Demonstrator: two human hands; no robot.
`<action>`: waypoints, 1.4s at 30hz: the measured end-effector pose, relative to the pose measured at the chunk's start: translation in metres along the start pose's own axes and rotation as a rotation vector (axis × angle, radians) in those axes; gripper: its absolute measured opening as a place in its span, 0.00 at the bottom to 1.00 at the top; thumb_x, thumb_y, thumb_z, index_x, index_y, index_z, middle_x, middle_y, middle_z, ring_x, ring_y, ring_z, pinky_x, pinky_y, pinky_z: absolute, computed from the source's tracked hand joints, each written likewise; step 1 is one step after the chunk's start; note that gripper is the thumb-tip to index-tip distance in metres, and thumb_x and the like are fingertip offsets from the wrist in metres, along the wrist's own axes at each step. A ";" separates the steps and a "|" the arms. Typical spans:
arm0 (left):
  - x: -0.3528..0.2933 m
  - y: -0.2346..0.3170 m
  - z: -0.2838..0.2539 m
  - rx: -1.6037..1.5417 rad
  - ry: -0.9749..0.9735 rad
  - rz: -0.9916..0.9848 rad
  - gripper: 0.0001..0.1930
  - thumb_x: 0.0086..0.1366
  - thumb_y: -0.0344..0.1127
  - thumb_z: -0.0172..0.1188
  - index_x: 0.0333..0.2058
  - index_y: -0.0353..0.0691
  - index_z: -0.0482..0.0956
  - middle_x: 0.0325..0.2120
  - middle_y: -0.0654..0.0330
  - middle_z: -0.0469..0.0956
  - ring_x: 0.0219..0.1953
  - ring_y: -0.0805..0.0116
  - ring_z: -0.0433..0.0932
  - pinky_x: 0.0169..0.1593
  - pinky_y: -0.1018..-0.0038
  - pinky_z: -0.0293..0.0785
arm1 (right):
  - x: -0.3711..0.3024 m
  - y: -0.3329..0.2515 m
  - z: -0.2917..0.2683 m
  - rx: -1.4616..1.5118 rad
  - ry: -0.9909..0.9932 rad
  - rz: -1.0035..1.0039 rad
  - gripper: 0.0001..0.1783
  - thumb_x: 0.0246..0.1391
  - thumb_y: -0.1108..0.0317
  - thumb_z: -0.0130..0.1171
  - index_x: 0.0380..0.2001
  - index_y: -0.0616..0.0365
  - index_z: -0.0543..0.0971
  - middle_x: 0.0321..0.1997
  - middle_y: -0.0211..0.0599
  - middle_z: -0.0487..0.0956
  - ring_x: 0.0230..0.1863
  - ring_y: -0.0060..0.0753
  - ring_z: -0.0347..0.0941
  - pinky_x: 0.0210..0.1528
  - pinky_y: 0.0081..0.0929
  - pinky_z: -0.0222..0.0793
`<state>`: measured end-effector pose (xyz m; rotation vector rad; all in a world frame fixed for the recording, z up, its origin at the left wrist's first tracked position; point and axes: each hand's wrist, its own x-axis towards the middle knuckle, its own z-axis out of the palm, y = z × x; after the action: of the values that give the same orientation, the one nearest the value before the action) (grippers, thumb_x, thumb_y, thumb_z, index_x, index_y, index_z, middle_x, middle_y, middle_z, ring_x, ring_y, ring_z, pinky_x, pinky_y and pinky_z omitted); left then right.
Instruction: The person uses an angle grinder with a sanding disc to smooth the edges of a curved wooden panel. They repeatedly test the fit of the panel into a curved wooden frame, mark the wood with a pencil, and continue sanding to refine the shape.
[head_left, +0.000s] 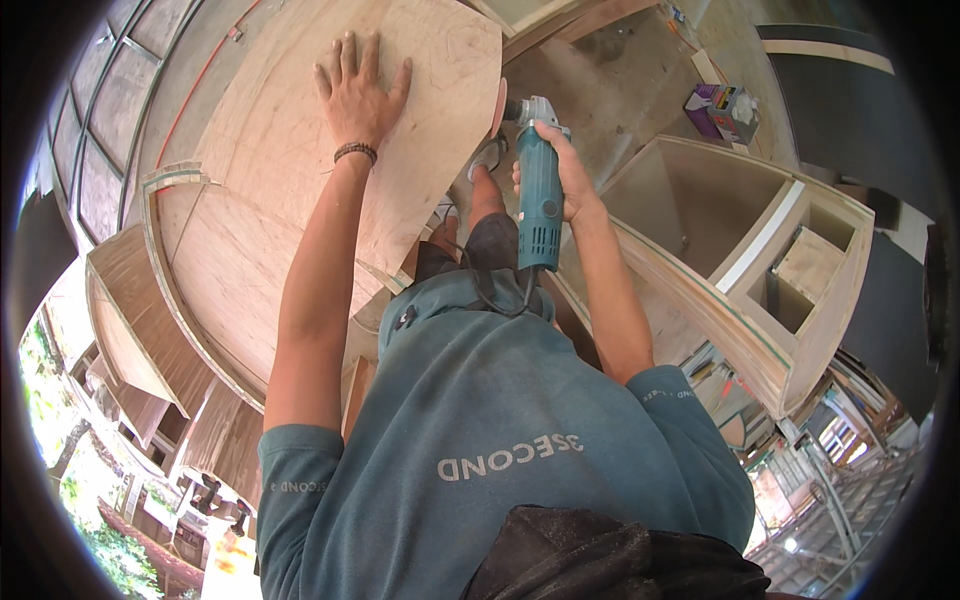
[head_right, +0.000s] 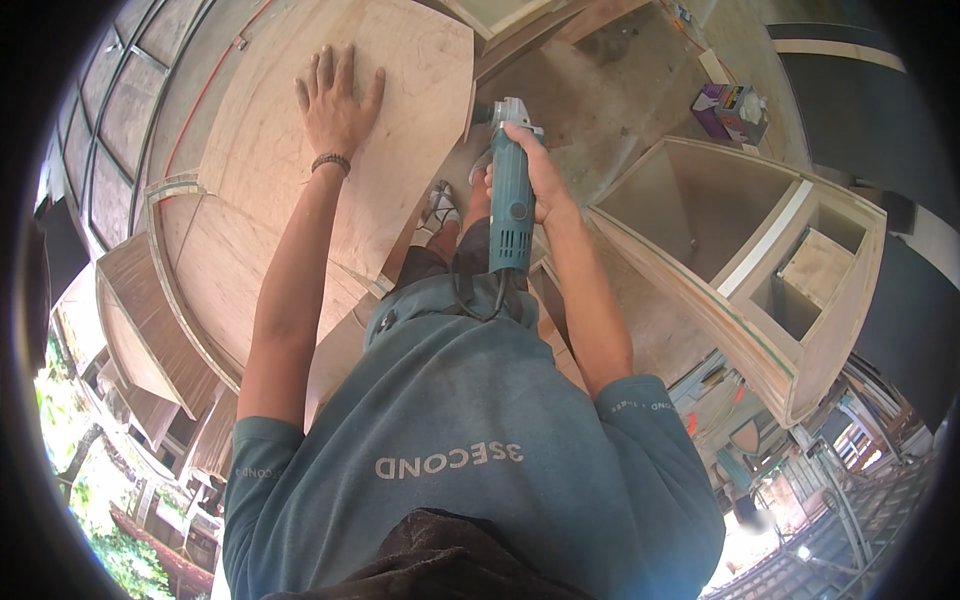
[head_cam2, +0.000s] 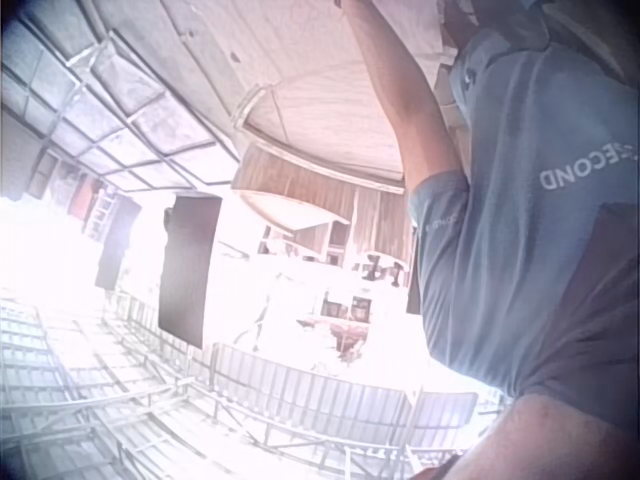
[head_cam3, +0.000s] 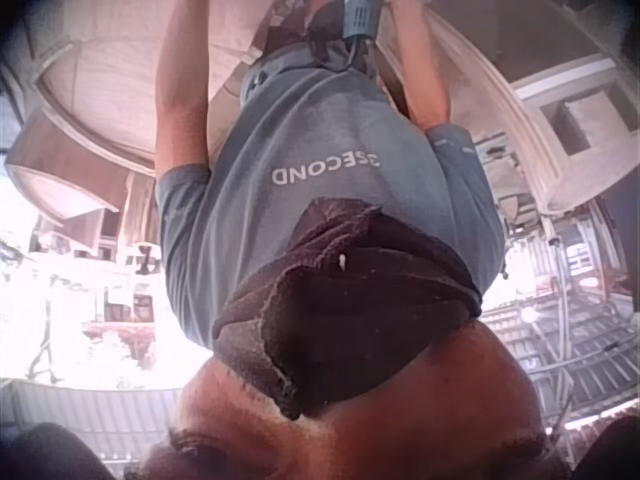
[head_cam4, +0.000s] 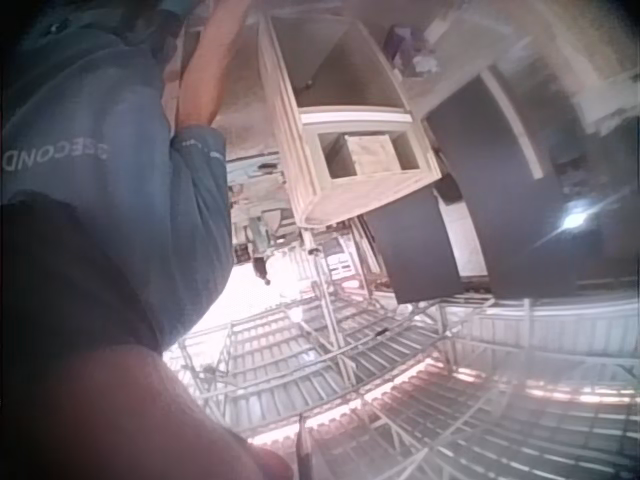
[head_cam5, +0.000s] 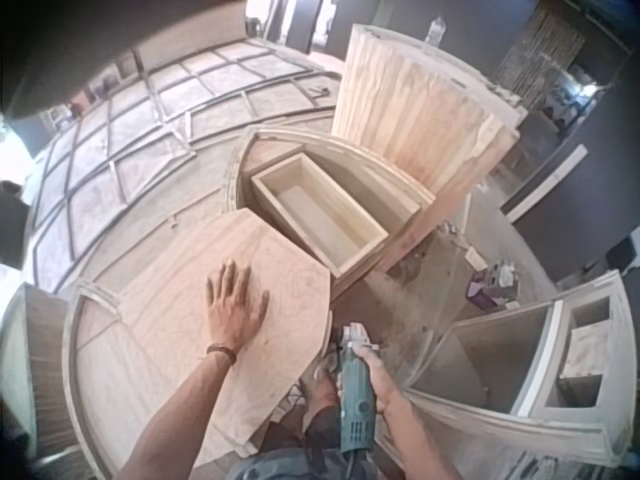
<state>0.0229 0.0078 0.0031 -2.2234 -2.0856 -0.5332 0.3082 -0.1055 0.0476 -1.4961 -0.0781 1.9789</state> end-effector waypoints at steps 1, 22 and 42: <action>0.000 0.001 -0.001 0.000 -0.001 -0.001 0.35 0.71 0.65 0.49 0.70 0.55 0.67 0.74 0.55 0.59 0.77 0.58 0.52 0.78 0.51 0.42 | 0.000 -0.002 -0.001 -0.005 -0.003 0.003 0.35 0.57 0.37 0.64 0.43 0.63 0.74 0.27 0.43 0.80 0.23 0.33 0.81 0.25 0.32 0.83; 0.002 0.003 -0.005 -0.015 -0.003 -0.025 0.34 0.70 0.64 0.51 0.69 0.54 0.69 0.73 0.55 0.61 0.76 0.58 0.54 0.78 0.51 0.42 | 0.008 -0.031 0.003 -0.023 -0.009 -0.005 0.33 0.58 0.40 0.64 0.46 0.62 0.72 0.27 0.44 0.80 0.22 0.34 0.81 0.24 0.32 0.83; 0.003 0.004 -0.007 -0.011 -0.017 -0.027 0.34 0.70 0.63 0.52 0.69 0.53 0.69 0.73 0.54 0.61 0.76 0.57 0.53 0.77 0.50 0.43 | 0.015 -0.046 0.003 -0.052 -0.022 -0.016 0.33 0.59 0.40 0.64 0.45 0.63 0.73 0.26 0.45 0.81 0.21 0.35 0.80 0.23 0.33 0.82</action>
<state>0.0255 0.0085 0.0111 -2.2169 -2.1287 -0.5305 0.3244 -0.0605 0.0549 -1.5020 -0.1520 1.9947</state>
